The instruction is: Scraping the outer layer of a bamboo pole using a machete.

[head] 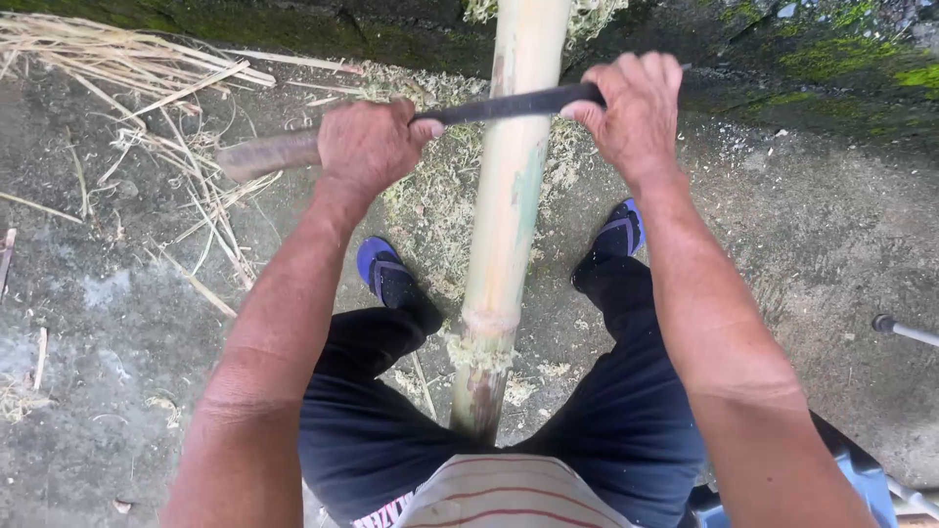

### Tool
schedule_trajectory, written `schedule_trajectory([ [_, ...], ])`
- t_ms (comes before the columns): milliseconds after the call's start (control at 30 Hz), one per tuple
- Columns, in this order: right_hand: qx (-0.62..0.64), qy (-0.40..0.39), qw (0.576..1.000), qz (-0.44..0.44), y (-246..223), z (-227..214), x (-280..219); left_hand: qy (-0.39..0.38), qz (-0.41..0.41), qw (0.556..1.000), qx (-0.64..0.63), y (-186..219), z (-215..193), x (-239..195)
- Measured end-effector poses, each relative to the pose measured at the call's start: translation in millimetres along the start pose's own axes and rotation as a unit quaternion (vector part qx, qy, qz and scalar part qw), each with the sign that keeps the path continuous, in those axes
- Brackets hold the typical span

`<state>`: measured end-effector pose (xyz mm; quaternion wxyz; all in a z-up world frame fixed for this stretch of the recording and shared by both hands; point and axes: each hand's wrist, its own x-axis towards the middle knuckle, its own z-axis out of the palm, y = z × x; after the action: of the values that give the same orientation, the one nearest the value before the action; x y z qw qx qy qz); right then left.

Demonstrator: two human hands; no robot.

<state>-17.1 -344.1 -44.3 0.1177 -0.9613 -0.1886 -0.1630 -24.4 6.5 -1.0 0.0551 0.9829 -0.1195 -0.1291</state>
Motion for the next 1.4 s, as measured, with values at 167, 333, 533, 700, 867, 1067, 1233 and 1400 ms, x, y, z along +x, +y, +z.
schedule_trajectory([
  [167,0.026,-0.027,0.999,0.030,-38,-11,-49,-0.029,0.008,1.000,-0.005,4,14,-55],
  [333,0.038,-0.044,0.997,0.042,-76,-23,-108,-0.074,0.010,0.997,-0.025,10,28,-115],
  [533,0.049,-0.067,0.995,0.058,-140,-53,-196,-0.081,0.033,0.995,-0.051,21,39,-203],
  [700,0.068,-0.075,0.994,0.046,-133,-59,-181,-0.112,0.012,0.992,-0.059,16,46,-196],
  [867,0.046,-0.031,0.998,-0.001,-56,-34,-82,-0.165,0.003,0.986,0.004,23,8,-83],
  [1067,-0.003,0.004,1.000,-0.007,-11,-18,1,-0.046,-0.044,0.997,-0.052,16,-5,-6],
  [1233,0.047,-0.055,0.997,0.039,-56,-29,-73,-0.102,-0.012,0.995,-0.017,23,3,-84],
  [1400,0.044,-0.060,0.996,0.045,-136,-58,-178,-0.087,0.014,0.995,-0.041,22,37,-194],
])
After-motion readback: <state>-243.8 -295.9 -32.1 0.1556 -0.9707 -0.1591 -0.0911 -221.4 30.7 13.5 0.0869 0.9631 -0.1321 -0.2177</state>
